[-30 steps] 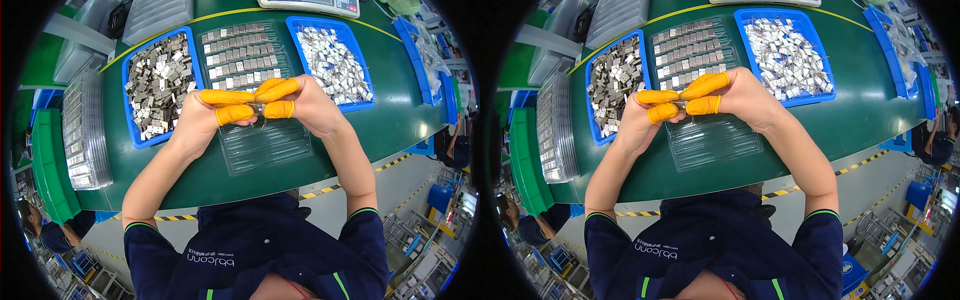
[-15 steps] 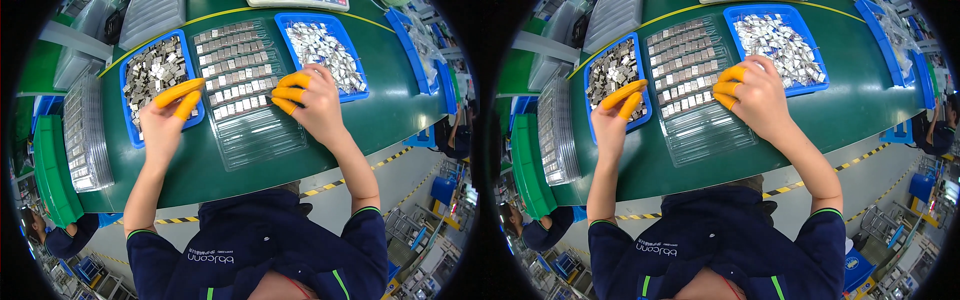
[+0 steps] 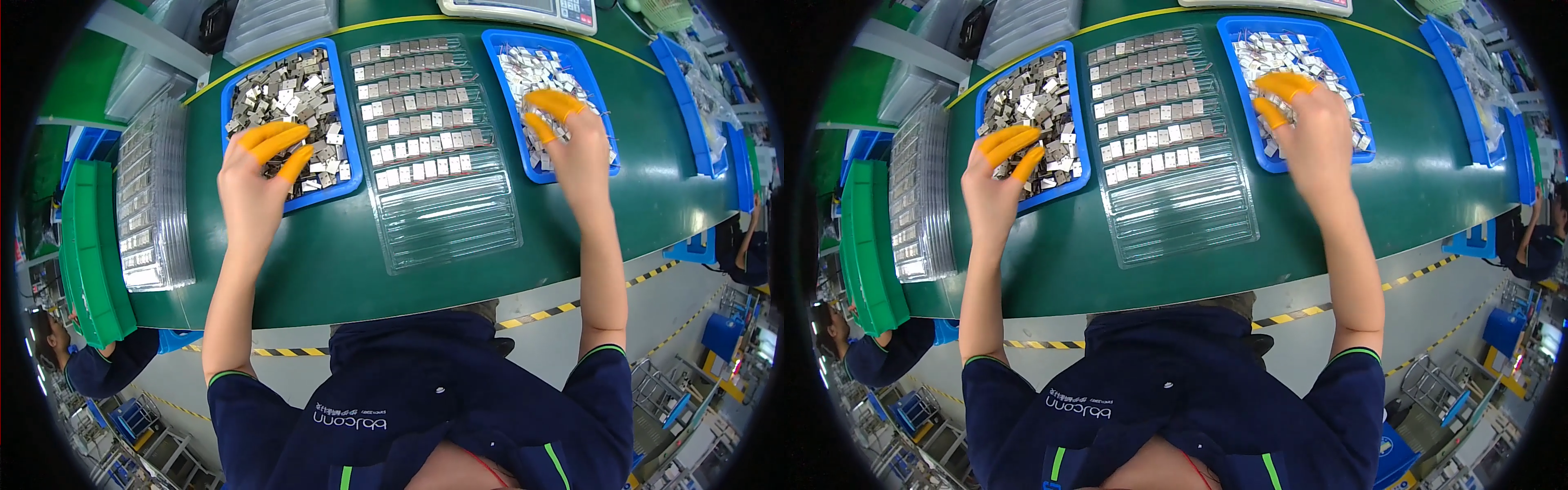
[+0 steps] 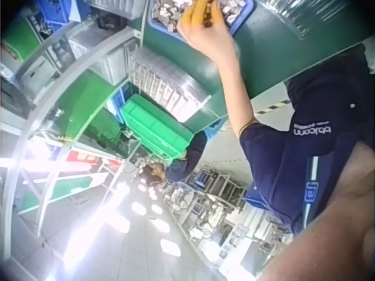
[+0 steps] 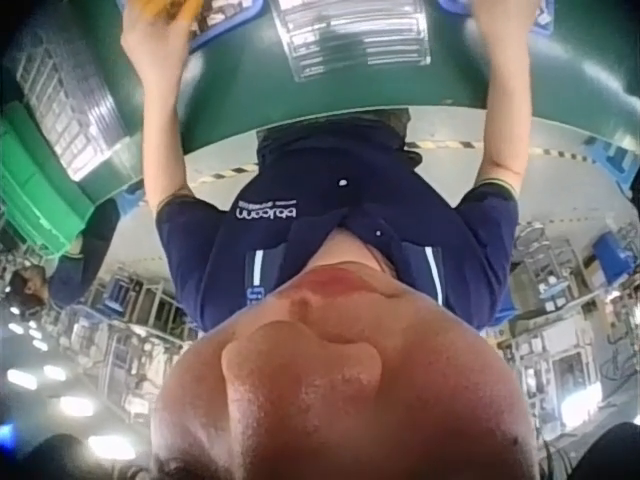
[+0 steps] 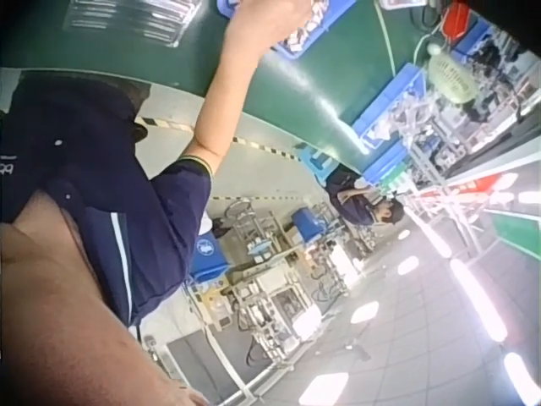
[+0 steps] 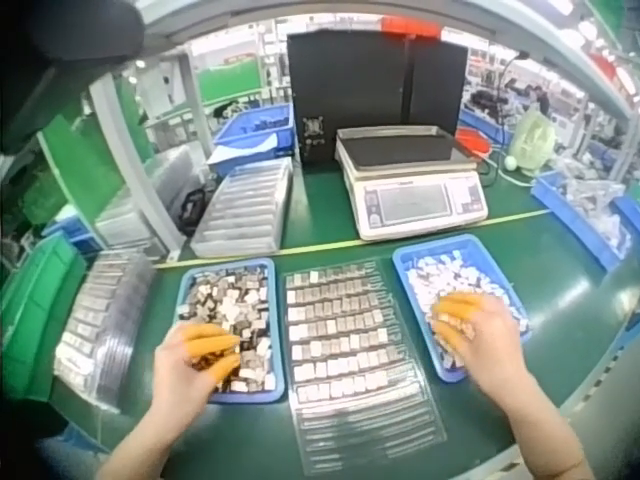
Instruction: The person sorts small electronic components by hand, transferring them from a plastic bag into a plastic tray on an assembly line.
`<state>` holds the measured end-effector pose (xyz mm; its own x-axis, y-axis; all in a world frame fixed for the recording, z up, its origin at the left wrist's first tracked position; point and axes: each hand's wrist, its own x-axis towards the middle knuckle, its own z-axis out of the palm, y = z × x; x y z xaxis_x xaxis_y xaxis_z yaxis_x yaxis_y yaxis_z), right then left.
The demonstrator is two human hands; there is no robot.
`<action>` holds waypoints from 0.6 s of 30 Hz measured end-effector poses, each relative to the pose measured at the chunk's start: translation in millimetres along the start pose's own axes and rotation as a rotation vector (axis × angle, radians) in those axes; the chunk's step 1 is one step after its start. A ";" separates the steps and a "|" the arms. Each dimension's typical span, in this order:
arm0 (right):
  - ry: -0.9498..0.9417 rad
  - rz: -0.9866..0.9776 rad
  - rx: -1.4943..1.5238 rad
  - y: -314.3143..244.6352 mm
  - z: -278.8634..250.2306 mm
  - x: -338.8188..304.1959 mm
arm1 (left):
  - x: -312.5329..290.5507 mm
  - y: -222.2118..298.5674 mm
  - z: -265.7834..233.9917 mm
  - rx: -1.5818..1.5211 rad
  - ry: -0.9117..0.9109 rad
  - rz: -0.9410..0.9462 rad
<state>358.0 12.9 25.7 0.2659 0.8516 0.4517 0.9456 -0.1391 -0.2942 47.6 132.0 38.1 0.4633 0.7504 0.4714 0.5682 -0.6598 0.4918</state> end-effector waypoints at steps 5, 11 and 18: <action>-0.134 0.158 -0.112 25.7 6.0 7.6 | 16.4 10.2 15.1 0.262 -0.129 0.115; -0.089 0.245 0.030 37.7 13.0 8.7 | 21.4 14.1 14.9 0.338 -0.240 0.146; 0.046 0.265 0.205 34.9 2.1 12.6 | 13.3 8.0 13.8 -0.266 -0.215 -0.362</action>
<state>393.9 19.8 19.4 0.5098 0.7751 0.3734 0.7864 -0.2438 -0.5676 67.7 137.4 38.2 0.4141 0.9060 0.0880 0.5383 -0.3217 0.7789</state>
